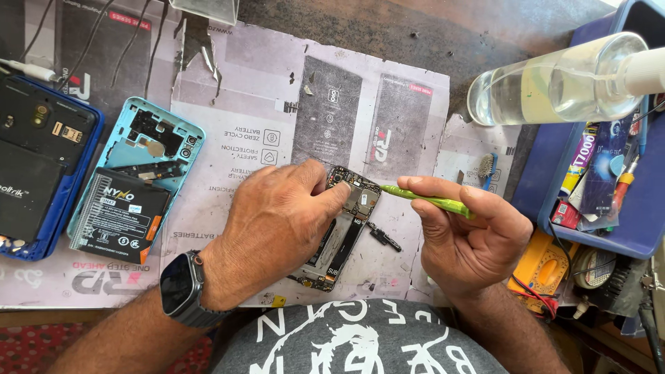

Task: The person uses a green screwdriver to remove screws from a disassembled mobile phone motherboard, then detaches a small black component and places it on the table. The person continues to unscrew and remove additional components from the motherboard.

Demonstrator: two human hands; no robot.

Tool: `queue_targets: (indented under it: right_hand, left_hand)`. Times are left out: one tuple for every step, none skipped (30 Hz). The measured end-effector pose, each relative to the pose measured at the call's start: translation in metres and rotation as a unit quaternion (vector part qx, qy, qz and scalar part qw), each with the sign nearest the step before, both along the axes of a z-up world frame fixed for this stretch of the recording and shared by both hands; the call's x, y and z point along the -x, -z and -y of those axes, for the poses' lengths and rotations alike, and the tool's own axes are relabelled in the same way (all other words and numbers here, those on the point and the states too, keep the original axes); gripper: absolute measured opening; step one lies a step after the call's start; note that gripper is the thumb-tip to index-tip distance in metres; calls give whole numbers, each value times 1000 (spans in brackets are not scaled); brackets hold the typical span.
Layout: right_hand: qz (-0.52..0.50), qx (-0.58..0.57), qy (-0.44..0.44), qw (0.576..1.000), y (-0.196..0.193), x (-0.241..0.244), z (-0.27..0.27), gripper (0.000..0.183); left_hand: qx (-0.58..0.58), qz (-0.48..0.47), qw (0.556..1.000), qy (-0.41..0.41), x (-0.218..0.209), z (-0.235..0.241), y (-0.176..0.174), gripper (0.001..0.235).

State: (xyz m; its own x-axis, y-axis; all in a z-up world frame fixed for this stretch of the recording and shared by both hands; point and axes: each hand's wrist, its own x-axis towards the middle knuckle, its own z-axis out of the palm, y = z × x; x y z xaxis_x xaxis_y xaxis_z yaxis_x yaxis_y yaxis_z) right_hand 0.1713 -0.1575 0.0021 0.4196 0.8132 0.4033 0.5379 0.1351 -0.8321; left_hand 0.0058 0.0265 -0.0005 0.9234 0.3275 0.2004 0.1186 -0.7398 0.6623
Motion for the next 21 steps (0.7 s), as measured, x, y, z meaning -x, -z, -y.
queue_targets:
  right_hand:
    - [-3, 2, 5, 1000, 1, 1, -1, 46]
    - [-6, 3, 10, 1000, 1, 2, -1, 46]
    - [-9, 6, 10, 1000, 2, 3, -2, 46]
    - [-12, 8, 10, 1000, 2, 3, -3, 46]
    - [-14, 11, 11, 1000, 3, 3, -2, 47]
    - [-6, 11, 11, 1000, 3, 3, -2, 46]
    - [2, 11, 12, 1000, 3, 2, -2, 46]
    - [10, 11, 13, 1000, 3, 2, -2, 45]
    - [9, 1, 18, 1000, 3, 1, -2, 45]
    - [9, -9, 23, 1000, 3, 0, -2, 45]
    - [11, -13, 28, 999, 3, 0, -2, 44]
    - [13, -16, 32, 999, 3, 0, -2, 44]
    - [17, -14, 37, 999, 3, 0, -2, 43]
    - [18, -11, 35, 999, 3, 0, -2, 43]
    - [18, -7, 35, 999, 4, 0, -2, 43]
    - [15, -3, 27, 1000, 4, 0, -2, 43]
    - [16, 2, 21, 1000, 5, 0, -2, 44]
    - [17, 7, 16, 1000, 6, -1, -2, 44]
    - [22, 12, 10, 1000, 7, -1, -3, 44]
    - [26, 18, 5, 999, 7, -1, -4, 44]
    - [20, 20, 2, 1000, 7, 0, -4, 45]
  left_hand:
    - [-2, -2, 1000, -1, 0, 0, 0, 21]
    - [-3, -4, 1000, -2, 0, 0, 0, 21]
    - [-5, -6, 1000, -4, 1, 0, 0, 21]
    - [-5, -9, 1000, -2, 1, 0, 0, 20]
    - [-4, -11, 1000, 1, 1, 0, 0, 19]
    - [-4, -12, 1000, 4, 1, 0, 0, 19]
    - [-3, -14, 1000, 2, 1, 0, 0, 19]
    - [-3, -17, 1000, 1, 1, 1, 0, 19]
    - [-2, -19, 1000, -1, 1, 1, 0, 19]
    - [-1, -12, 1000, 0, 1, 1, 0, 20]
    - [1, -6, 1000, 1, 1, 1, 1, 22]
    - [3, 0, 1000, 1, 1, 1, 1, 24]
    - [2, -1, 1000, 1, 1, 0, 2, 23]
    - [2, -1, 1000, 1, 1, 0, 2, 21]
    - [2, -2, 1000, 2, 1, 1, 3, 20]
    - [6, -6, 1000, 1, 1, 1, 3, 20]
    - [9, -9, 1000, 2, 1, 1, 3, 20]
    - [13, -12, 1000, 2, 1, 1, 3, 21]
    - [13, -12, 1000, 3, 1, 1, 3, 21]
    - [14, -12, 1000, 3, 1, 1, 3, 22]
    - [13, -12, 1000, 3, 1, 1, 3, 22]
